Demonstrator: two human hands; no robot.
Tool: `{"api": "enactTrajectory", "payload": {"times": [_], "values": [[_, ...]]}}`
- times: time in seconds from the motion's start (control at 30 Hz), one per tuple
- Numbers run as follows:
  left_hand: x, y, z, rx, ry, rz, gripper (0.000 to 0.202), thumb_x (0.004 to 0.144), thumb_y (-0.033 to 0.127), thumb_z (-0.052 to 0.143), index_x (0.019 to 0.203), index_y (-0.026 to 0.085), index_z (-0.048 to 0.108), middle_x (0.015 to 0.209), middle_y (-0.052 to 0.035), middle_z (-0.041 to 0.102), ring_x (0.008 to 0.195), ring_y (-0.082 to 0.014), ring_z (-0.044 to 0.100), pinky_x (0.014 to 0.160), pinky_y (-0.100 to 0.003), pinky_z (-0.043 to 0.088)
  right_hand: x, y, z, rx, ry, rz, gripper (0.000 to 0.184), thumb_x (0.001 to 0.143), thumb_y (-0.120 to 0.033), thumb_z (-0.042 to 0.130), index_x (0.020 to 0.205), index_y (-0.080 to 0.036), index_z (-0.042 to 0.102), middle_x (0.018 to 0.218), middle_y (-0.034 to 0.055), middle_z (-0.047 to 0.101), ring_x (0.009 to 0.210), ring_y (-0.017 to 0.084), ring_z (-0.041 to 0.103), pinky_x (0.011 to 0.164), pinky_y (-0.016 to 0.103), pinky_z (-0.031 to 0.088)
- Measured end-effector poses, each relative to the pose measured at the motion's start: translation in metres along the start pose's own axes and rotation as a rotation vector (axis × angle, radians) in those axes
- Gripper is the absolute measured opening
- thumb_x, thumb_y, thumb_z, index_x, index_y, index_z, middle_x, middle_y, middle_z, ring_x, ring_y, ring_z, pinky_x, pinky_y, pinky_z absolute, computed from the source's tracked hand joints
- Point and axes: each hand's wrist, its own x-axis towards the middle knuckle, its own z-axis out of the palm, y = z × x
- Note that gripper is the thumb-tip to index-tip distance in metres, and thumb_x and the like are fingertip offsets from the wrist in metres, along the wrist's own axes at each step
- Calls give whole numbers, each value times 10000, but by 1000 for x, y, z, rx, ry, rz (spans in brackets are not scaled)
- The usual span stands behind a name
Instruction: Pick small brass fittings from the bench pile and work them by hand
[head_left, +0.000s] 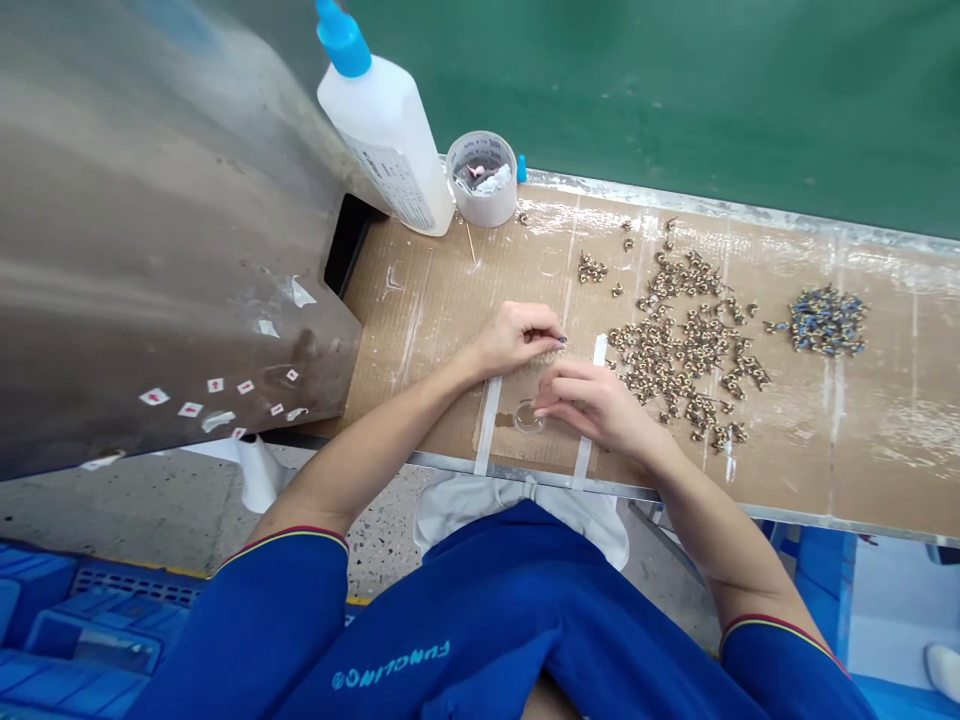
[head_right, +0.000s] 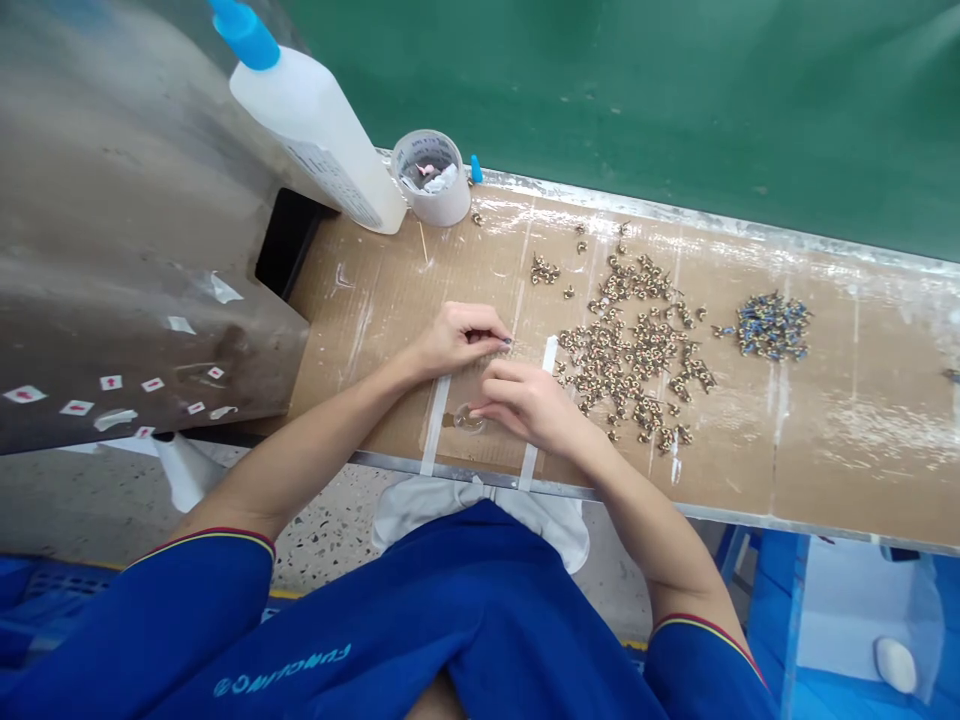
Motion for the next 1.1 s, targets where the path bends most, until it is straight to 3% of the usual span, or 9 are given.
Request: {"api": "enactTrajectory", "payload": {"times": [0.2,0.33,0.43,0.67,0.83,0.9,1.1], "values": [[0,0,1,27,12,-12,120,857,235,690,768,160,721,719,-19,677,658,-124,576,680,-257,465,-3,4,5,-180,-41,26,345,1079,-382,496,863,-221,711,882,60,634,798,178,569,718,305,453],[-1,-1,3,42,27,8,107,852,217,703,768,151,714,694,-5,647,639,-114,552,662,-246,449,-2,2,2,-51,-94,32,313,1072,-353,521,879,-206,719,875,56,634,819,178,597,737,308,478],[-2,-2,3,46,24,-1,100,851,207,700,771,148,711,702,-8,653,647,-116,560,667,-244,455,0,3,4,88,-61,60,280,1049,-351,579,850,-203,709,867,45,650,794,166,620,737,309,500],[-2,1,4,44,28,-6,105,855,202,687,770,144,712,719,-13,668,650,-111,558,668,-237,444,0,-2,-8,270,183,265,312,972,-493,689,819,-221,706,797,25,745,724,153,682,673,293,531],[-1,6,4,11,11,-78,114,853,213,696,764,144,715,692,-1,652,624,-102,531,640,-226,425,-2,7,-12,174,644,323,333,928,-556,724,841,-234,714,789,23,769,709,159,715,658,299,551],[0,7,3,-4,7,-108,110,844,223,712,767,145,716,684,4,644,623,-102,528,640,-226,428,-2,13,-10,77,763,331,361,914,-590,723,838,-237,713,791,28,768,724,172,724,674,318,562],[0,5,3,-2,4,-108,102,833,221,714,763,146,714,674,10,627,626,-104,523,646,-231,426,-1,19,-9,-88,769,346,396,926,-619,683,840,-233,712,786,34,772,704,178,722,674,337,573]]}}
